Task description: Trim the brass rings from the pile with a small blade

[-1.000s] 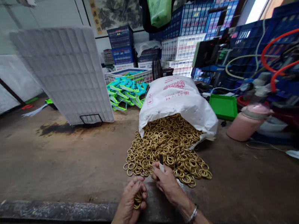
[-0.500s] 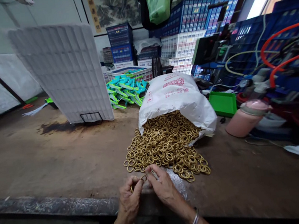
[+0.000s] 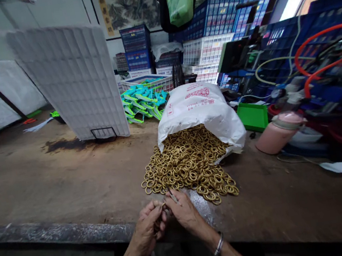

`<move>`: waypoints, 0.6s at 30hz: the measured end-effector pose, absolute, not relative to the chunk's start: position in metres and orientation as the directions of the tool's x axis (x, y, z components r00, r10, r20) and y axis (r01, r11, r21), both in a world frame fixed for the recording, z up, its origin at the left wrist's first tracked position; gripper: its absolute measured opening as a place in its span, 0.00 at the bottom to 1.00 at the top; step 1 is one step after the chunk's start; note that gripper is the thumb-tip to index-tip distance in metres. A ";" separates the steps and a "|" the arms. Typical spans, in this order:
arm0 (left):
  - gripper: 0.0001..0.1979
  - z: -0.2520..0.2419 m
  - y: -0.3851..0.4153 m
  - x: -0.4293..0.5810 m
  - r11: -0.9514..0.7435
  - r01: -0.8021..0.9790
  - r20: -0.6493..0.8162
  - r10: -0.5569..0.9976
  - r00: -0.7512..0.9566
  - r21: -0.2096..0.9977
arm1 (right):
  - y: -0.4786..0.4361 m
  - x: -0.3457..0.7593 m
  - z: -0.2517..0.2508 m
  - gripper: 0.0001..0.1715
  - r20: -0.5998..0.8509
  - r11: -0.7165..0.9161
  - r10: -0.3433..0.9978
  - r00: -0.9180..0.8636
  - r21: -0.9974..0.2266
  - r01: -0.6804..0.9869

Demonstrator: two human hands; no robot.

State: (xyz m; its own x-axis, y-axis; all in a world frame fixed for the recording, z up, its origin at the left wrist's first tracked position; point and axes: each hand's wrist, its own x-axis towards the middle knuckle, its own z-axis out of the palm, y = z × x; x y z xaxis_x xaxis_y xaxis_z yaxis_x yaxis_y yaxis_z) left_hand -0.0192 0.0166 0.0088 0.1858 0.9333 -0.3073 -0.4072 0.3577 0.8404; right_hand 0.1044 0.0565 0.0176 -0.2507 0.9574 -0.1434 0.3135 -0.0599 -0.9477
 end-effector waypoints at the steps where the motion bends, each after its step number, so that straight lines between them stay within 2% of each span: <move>1: 0.13 0.009 0.016 -0.019 0.361 -0.445 -0.302 0.932 0.201 0.820 | 0.056 0.104 0.017 0.10 -0.145 -0.068 0.957 -0.252 -0.954 0.293; 6: 0.12 0.011 0.015 -0.019 0.373 -0.530 -0.292 0.927 0.234 0.762 | 0.057 0.105 0.015 0.13 -0.127 -0.053 0.954 -0.272 -0.962 0.266; 10: 0.12 0.011 0.015 -0.018 0.363 -0.553 -0.288 0.932 0.221 0.750 | 0.057 0.109 0.013 0.15 -0.071 0.026 0.965 -0.254 -0.932 0.362; 13: 0.13 0.010 0.015 -0.018 0.352 -0.544 -0.307 0.935 0.176 0.761 | 0.054 0.112 0.013 0.13 0.017 0.148 0.969 -0.246 -0.839 0.523; 16: 0.15 0.009 0.016 -0.018 0.346 -0.499 -0.326 0.936 0.130 0.794 | 0.048 0.113 0.012 0.09 0.053 0.273 0.939 -0.341 -0.717 0.642; 18: 0.16 0.009 0.017 -0.017 0.340 -0.454 -0.330 0.938 0.102 0.824 | 0.045 0.113 0.012 0.13 0.038 0.313 0.921 -0.387 -0.663 0.680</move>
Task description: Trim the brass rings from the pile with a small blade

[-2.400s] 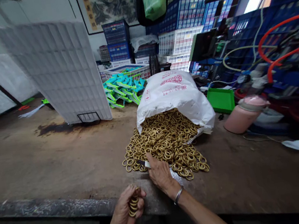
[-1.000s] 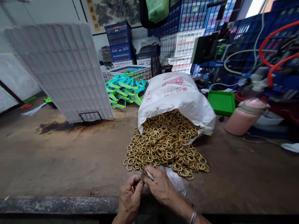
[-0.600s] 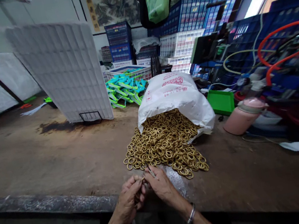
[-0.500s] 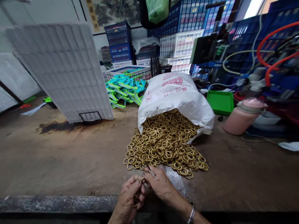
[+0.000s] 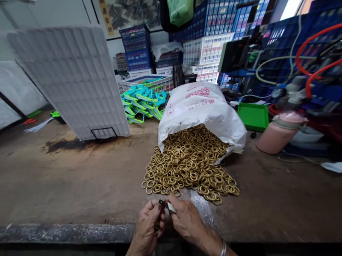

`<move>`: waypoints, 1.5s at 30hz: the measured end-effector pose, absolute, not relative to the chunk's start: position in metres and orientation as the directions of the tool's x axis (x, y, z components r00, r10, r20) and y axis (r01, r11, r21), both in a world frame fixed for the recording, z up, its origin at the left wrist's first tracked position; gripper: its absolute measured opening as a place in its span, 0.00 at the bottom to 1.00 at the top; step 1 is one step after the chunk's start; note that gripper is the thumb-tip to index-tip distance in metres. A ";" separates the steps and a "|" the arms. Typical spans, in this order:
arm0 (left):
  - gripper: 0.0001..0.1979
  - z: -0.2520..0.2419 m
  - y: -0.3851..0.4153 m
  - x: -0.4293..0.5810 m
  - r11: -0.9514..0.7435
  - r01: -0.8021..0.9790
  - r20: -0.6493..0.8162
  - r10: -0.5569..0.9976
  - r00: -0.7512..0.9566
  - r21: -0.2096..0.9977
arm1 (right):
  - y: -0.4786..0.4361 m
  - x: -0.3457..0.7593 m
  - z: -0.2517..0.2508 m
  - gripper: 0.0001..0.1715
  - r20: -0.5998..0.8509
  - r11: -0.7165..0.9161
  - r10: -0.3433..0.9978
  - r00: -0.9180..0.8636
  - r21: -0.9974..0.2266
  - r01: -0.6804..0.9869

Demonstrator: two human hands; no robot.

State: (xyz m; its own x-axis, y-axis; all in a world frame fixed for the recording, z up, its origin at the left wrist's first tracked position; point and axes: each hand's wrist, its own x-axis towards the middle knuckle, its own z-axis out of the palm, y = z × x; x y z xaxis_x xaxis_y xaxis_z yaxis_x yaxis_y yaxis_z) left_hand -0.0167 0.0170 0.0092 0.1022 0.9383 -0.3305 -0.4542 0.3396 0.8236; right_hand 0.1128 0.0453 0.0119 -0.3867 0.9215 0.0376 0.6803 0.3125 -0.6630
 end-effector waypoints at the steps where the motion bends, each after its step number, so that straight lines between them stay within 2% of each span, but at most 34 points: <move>1: 0.16 0.010 0.018 -0.016 0.335 -0.433 -0.330 0.940 0.089 0.837 | 0.044 0.112 0.012 0.14 0.029 0.319 0.918 -0.396 -0.647 0.692; 7: 0.18 0.017 0.018 -0.015 0.290 -0.316 -0.299 0.954 0.023 0.903 | 0.046 0.113 0.013 0.15 -0.029 0.324 0.906 -0.422 -0.592 0.738; 11: 0.17 0.023 0.008 -0.018 0.260 -0.315 -0.236 0.965 0.114 0.913 | 0.053 0.124 -0.002 0.15 -0.051 0.318 0.921 -0.387 -0.477 0.819; 15: 0.14 0.024 0.003 -0.020 0.335 -0.451 -0.257 0.939 0.228 0.827 | 0.060 0.136 -0.019 0.12 -0.001 0.226 0.969 -0.248 -0.403 0.887; 18: 0.14 0.019 0.009 -0.021 0.343 -0.578 -0.272 0.939 0.209 0.741 | 0.066 0.136 -0.022 0.10 0.053 0.190 0.981 -0.186 -0.428 0.883; 21: 0.14 0.014 0.013 -0.023 0.351 -0.606 -0.312 0.934 0.174 0.714 | 0.072 0.133 -0.020 0.08 0.083 0.165 0.986 -0.143 -0.450 0.878; 26: 0.12 0.010 0.014 -0.027 0.385 -0.644 -0.346 0.918 0.194 0.661 | 0.079 0.125 -0.019 0.06 0.107 0.198 0.980 -0.170 -0.390 0.899; 30: 0.11 0.007 0.015 -0.031 0.417 -0.691 -0.352 0.904 0.245 0.590 | 0.083 0.121 -0.023 0.06 0.076 0.191 0.981 -0.176 -0.312 0.931; 33: 0.09 0.002 0.017 -0.032 0.437 -0.721 -0.355 0.893 0.277 0.537 | 0.084 0.122 -0.025 0.07 0.063 0.186 0.982 -0.176 -0.297 0.936; 37: 0.09 -0.003 0.018 -0.033 0.469 -0.737 -0.351 0.878 0.326 0.488 | 0.085 0.129 -0.023 0.07 0.066 0.156 0.988 -0.141 -0.376 0.913; 42: 0.06 -0.006 0.019 -0.033 0.491 -0.773 -0.334 0.864 0.376 0.402 | 0.086 0.138 -0.018 0.07 0.046 0.130 0.991 -0.129 -0.613 0.780; 45: 0.08 -0.006 0.020 -0.033 0.493 -0.787 -0.354 0.858 0.371 0.370 | 0.084 0.139 -0.017 0.09 0.019 0.091 0.993 -0.114 -0.738 0.669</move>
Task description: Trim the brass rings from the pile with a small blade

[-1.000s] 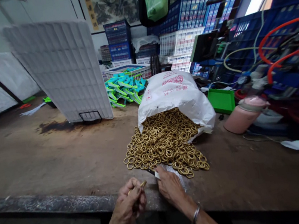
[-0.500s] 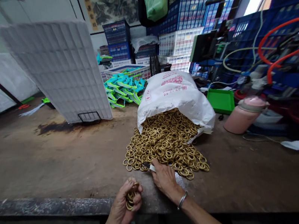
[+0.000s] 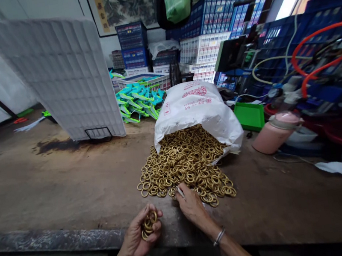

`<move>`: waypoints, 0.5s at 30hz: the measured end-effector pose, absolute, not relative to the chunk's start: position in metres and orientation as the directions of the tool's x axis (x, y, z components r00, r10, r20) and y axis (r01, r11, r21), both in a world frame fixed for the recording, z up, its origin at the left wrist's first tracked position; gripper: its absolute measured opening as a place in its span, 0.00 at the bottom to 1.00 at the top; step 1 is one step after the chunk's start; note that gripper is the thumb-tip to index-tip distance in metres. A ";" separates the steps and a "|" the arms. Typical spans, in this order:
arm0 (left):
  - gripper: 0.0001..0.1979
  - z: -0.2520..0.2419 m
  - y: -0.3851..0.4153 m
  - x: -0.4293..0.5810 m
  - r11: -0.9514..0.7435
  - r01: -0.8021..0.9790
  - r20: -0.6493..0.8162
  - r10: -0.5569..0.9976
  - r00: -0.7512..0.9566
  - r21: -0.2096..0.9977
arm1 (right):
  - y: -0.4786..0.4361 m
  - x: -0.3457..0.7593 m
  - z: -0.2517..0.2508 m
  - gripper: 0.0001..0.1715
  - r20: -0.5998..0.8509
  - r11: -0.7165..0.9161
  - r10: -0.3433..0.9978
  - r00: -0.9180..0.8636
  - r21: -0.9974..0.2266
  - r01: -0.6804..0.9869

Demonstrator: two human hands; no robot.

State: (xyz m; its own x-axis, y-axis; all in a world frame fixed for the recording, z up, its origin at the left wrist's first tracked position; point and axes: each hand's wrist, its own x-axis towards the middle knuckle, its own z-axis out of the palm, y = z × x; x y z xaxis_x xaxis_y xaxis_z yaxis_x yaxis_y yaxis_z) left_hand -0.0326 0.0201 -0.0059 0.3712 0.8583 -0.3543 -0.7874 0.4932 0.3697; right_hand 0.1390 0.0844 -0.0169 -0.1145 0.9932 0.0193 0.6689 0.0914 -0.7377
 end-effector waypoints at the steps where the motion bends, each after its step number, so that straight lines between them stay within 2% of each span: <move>1: 0.08 -0.006 0.021 -0.032 0.494 -0.786 -0.362 0.857 0.368 0.371 | 0.083 0.138 -0.017 0.09 0.003 0.072 0.994 -0.112 -0.778 0.624; 6: 0.08 -0.005 0.026 -0.030 0.500 -0.762 -0.386 0.853 0.351 0.411 | 0.075 0.129 -0.015 0.06 -0.159 -0.118 0.981 -0.114 -0.945 0.306; 11: 0.08 -0.004 0.027 -0.030 0.490 -0.754 -0.363 0.864 0.350 0.437 | 0.065 0.121 -0.001 0.07 -0.403 -0.385 0.898 -0.180 -0.914 0.126; 15: 0.11 0.000 0.025 -0.029 0.495 -0.754 -0.403 0.853 0.330 0.431 | 0.062 0.120 0.005 0.10 -0.407 -0.407 0.884 -0.231 -0.912 0.052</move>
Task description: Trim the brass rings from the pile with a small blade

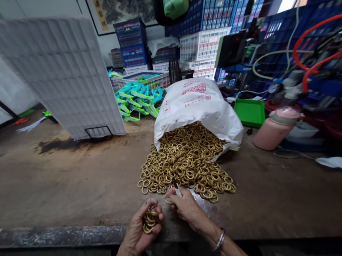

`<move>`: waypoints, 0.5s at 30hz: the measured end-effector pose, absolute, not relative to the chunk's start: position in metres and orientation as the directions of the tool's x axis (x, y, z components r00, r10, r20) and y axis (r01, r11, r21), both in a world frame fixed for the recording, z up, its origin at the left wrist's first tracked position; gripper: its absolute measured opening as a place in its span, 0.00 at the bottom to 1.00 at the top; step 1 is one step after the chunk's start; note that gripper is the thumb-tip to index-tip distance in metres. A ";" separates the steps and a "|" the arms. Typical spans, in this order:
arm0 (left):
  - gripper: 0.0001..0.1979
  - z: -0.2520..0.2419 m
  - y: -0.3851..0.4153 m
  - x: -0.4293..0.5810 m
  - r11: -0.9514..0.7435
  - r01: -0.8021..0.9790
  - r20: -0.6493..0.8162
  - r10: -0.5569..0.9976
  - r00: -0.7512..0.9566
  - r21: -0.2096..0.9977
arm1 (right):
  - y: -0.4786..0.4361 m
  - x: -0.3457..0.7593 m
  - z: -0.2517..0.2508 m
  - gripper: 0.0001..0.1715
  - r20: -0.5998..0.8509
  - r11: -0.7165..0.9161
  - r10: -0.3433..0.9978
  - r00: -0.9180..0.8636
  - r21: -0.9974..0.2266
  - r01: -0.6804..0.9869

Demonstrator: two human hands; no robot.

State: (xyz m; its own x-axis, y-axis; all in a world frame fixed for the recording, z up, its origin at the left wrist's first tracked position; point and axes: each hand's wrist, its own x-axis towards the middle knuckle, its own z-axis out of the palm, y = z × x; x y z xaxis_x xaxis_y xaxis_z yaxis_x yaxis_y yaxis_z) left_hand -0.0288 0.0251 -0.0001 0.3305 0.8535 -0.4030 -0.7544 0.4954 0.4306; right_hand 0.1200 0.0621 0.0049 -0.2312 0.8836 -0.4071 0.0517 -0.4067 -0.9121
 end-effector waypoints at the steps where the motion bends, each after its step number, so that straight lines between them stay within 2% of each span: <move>1: 0.11 0.001 0.025 -0.028 0.484 -0.754 -0.411 0.858 0.308 0.445 | 0.062 0.120 0.005 0.10 -0.405 -0.407 0.882 -0.241 -0.912 0.046; 6: 0.11 0.001 0.024 -0.022 0.372 -0.665 -0.379 0.915 0.142 0.648 | 0.059 0.117 0.009 0.09 -0.443 -0.449 0.848 -0.291 -0.892 0.049; 10: 0.15 -0.003 0.022 -0.016 0.270 -0.389 -0.278 0.960 0.036 0.881 | 0.057 0.116 0.014 0.07 -0.460 -0.491 0.821 -0.337 -0.871 -0.006; 12: 0.16 -0.005 0.020 -0.015 0.241 -0.251 -0.240 0.970 0.034 0.937 | 0.056 0.116 0.015 0.08 -0.492 -0.531 0.804 -0.334 -0.847 -0.029; 15: 0.14 -0.007 0.019 -0.013 0.150 -0.179 -0.149 0.989 0.021 0.972 | 0.054 0.116 0.016 0.10 -0.535 -0.591 0.767 -0.354 -0.804 -0.066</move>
State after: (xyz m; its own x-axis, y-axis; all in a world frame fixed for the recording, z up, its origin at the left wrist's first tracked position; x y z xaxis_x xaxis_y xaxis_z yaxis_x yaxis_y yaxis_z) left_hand -0.0132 0.0192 -0.0066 0.0213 0.9886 -0.1489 -0.1795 0.1503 0.9722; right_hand 0.1155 0.0545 0.0161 -0.3540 0.7671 -0.5351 -0.0656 -0.5910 -0.8040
